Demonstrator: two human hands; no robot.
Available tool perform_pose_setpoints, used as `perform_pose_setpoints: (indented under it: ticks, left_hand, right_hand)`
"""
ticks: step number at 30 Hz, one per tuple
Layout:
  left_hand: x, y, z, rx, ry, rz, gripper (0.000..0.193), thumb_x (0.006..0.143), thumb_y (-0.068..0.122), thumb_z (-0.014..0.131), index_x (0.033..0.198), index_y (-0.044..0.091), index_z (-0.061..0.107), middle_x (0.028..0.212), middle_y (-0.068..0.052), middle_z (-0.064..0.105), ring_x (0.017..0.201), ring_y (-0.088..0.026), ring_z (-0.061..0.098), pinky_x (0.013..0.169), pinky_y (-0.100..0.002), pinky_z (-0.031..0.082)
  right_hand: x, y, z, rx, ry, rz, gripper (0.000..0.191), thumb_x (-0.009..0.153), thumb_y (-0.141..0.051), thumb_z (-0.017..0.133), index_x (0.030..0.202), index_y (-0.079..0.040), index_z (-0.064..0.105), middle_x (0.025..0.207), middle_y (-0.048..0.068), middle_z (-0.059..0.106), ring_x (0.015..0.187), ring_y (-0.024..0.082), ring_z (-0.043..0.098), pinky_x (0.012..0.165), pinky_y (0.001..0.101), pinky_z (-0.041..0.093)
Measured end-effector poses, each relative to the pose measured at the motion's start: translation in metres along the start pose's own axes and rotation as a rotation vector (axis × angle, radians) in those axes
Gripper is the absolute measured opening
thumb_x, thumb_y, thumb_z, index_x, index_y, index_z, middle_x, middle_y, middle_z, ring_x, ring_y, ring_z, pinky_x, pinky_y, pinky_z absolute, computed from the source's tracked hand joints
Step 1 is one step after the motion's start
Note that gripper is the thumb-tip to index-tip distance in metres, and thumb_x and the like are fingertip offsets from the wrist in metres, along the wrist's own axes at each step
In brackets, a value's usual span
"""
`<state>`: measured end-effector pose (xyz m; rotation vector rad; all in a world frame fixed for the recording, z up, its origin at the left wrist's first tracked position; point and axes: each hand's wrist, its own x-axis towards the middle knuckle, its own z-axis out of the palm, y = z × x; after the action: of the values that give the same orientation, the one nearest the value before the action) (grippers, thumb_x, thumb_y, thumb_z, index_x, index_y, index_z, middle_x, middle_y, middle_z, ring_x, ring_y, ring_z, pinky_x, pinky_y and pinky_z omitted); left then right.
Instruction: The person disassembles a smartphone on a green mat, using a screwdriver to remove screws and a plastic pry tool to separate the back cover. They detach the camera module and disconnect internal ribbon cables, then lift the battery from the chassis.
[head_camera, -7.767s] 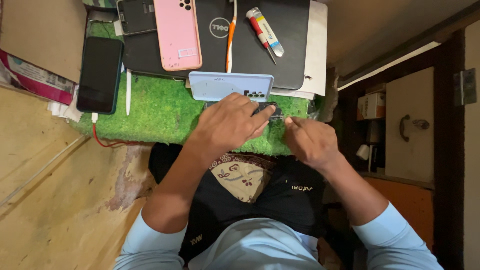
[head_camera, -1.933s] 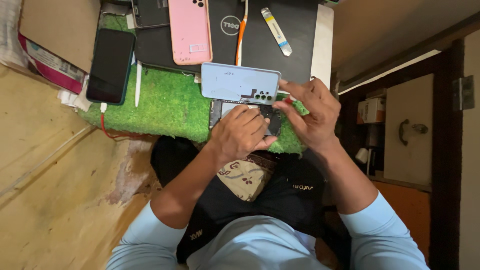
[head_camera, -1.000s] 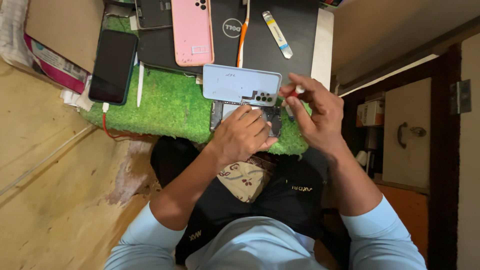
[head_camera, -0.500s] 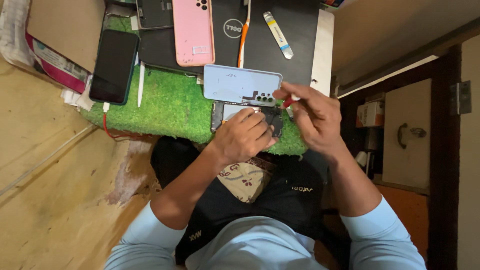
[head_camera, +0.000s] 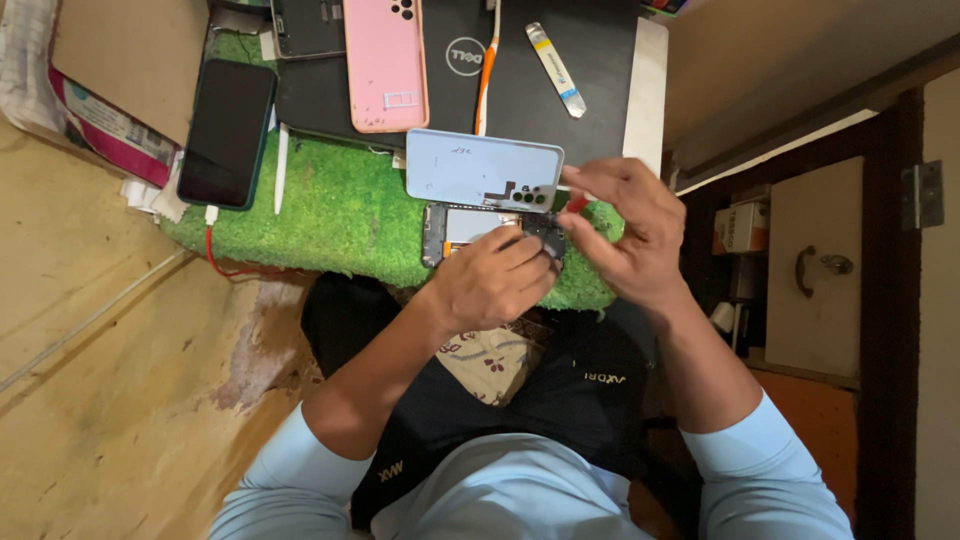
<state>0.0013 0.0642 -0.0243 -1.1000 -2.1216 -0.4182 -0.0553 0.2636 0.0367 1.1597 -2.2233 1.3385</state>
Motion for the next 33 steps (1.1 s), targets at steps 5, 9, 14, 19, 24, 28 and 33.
perform_pose_setpoints:
  ticks: [5,9,14,19,24,28,33]
  left_hand:
    - [-0.001,0.001,0.0,0.011,0.004,0.011,0.014,0.098,0.013,0.066,0.103,0.005,0.077,0.098,-0.004,0.073,0.105,-0.018,0.067,0.098,-0.036,0.049]
    - [-0.001,0.0,-0.002,-0.009,-0.006,0.006,0.013,0.098,0.012,0.067,0.101,0.004,0.077,0.097,-0.004,0.073,0.103,-0.019,0.067,0.095,-0.035,0.05]
    - [-0.001,0.001,0.0,-0.044,-0.016,-0.02,0.012,0.098,0.012,0.068,0.1,0.005,0.077,0.097,-0.004,0.073,0.102,-0.018,0.067,0.094,-0.036,0.051]
    - [-0.002,0.002,0.0,-0.058,-0.003,-0.025,0.013,0.098,0.012,0.067,0.102,0.004,0.077,0.1,-0.004,0.073,0.105,-0.019,0.067,0.096,-0.036,0.05]
    - [-0.001,0.001,-0.003,-0.073,-0.005,-0.032,0.014,0.097,0.012,0.066,0.102,0.005,0.077,0.101,-0.004,0.072,0.106,-0.019,0.067,0.097,-0.036,0.05]
    - [-0.001,0.001,-0.004,-0.098,-0.01,-0.04,0.014,0.096,0.011,0.067,0.102,0.004,0.077,0.101,-0.004,0.072,0.105,-0.02,0.067,0.096,-0.036,0.05]
    - [0.0,0.001,-0.003,-0.088,-0.004,-0.044,0.014,0.097,0.011,0.066,0.104,0.004,0.076,0.103,-0.005,0.073,0.104,-0.019,0.067,0.095,-0.035,0.05]
  right_hand:
    - [-0.001,-0.004,-0.002,0.132,0.034,0.101,0.039,0.098,0.01,0.072,0.135,0.001,0.064,0.112,0.016,0.068,0.101,0.019,0.072,0.087,0.0289,0.062]
    - [-0.004,-0.003,-0.003,0.178,0.041,0.135,0.037,0.1,0.011,0.071,0.135,0.0,0.064,0.113,0.015,0.068,0.102,0.02,0.072,0.088,0.0291,0.063]
    - [-0.008,0.002,-0.005,0.208,0.076,0.169,0.034,0.102,0.011,0.067,0.134,0.002,0.063,0.115,0.016,0.066,0.104,0.021,0.072,0.089,0.0312,0.065]
    - [-0.011,0.005,-0.004,0.294,0.115,0.226,0.032,0.105,0.009,0.064,0.136,0.002,0.061,0.118,0.015,0.063,0.105,0.02,0.072,0.091,0.0324,0.066]
    - [-0.012,0.006,-0.003,0.214,0.08,0.187,0.032,0.104,0.011,0.065,0.134,0.004,0.062,0.119,0.015,0.063,0.107,0.022,0.072,0.091,0.0328,0.066]
    - [-0.01,0.006,-0.001,0.236,0.08,0.191,0.032,0.104,0.011,0.065,0.134,0.004,0.061,0.119,0.015,0.062,0.107,0.021,0.072,0.092,0.0325,0.067]
    - [-0.009,0.004,-0.003,0.225,0.077,0.211,0.032,0.104,0.01,0.065,0.135,0.003,0.062,0.117,0.015,0.063,0.105,0.02,0.072,0.09,0.0312,0.066]
